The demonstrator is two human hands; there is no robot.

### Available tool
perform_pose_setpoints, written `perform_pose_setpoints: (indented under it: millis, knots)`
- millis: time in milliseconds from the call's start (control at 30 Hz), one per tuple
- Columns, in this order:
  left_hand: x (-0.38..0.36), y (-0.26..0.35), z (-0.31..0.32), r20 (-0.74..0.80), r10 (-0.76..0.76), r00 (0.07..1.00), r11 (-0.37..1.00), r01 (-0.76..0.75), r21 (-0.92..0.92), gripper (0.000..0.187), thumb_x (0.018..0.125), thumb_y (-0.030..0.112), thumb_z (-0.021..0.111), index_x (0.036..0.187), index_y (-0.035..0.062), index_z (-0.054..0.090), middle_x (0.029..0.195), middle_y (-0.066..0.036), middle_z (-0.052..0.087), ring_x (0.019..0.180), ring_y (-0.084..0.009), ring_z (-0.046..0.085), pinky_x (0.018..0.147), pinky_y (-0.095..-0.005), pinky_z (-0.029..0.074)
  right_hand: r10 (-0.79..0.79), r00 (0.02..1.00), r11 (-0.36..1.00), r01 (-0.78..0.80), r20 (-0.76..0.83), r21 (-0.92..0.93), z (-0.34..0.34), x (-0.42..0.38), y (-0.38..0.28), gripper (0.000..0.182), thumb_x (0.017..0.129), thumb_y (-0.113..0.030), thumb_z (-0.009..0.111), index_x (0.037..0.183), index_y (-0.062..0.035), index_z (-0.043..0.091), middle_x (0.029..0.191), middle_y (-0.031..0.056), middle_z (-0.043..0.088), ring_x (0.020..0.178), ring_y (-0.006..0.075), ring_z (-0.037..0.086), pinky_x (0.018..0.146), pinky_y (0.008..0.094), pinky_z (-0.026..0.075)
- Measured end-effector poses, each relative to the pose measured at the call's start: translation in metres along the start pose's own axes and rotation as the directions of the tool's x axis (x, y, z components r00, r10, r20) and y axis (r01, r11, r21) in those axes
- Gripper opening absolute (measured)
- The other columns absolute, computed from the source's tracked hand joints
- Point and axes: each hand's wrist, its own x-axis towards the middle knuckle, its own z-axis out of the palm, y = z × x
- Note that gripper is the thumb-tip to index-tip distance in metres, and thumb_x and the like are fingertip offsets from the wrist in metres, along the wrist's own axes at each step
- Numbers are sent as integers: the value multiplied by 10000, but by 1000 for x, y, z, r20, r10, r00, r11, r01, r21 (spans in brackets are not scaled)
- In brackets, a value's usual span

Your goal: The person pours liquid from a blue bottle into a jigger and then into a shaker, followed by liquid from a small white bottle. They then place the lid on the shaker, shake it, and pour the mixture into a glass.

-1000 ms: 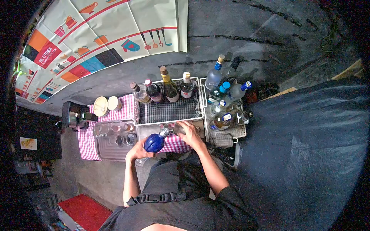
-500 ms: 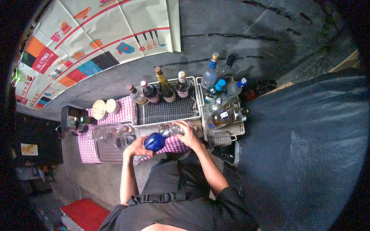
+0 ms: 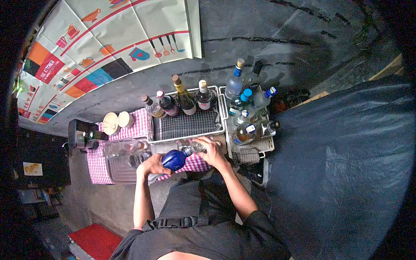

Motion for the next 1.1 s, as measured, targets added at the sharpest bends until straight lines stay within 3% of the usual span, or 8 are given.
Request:
perform_pose_setpoints:
  millis: [400,667,1100]
  knots:
    - [4,-8,4,-14,-44,999,998,45,32,755,544,375,887,1163,-17,705,972,-209,749,911,-305,735,833,-400,565,-19,1000,1000,19,25,-15,0,-1,0,517,740,28,748,1246,-27,658,1236,164,660,1152,348,647,986,405,526]
    - [-4,9,-3,35,-87,996,996,86,33,643,560,409,895,1061,28,761,900,-189,755,829,-273,740,790,-393,572,2,1000,1000,-2,31,-11,0,-2,-6,518,731,37,757,1236,-23,658,1238,156,662,1154,342,647,986,400,528]
    - [-2,3,-3,42,-89,995,996,88,15,697,547,412,904,1071,-19,744,938,-203,756,881,-282,745,811,-389,570,19,999,1000,-19,42,-8,2,-1,-7,541,721,61,754,1245,-19,649,1243,152,659,1171,332,641,1003,393,521]
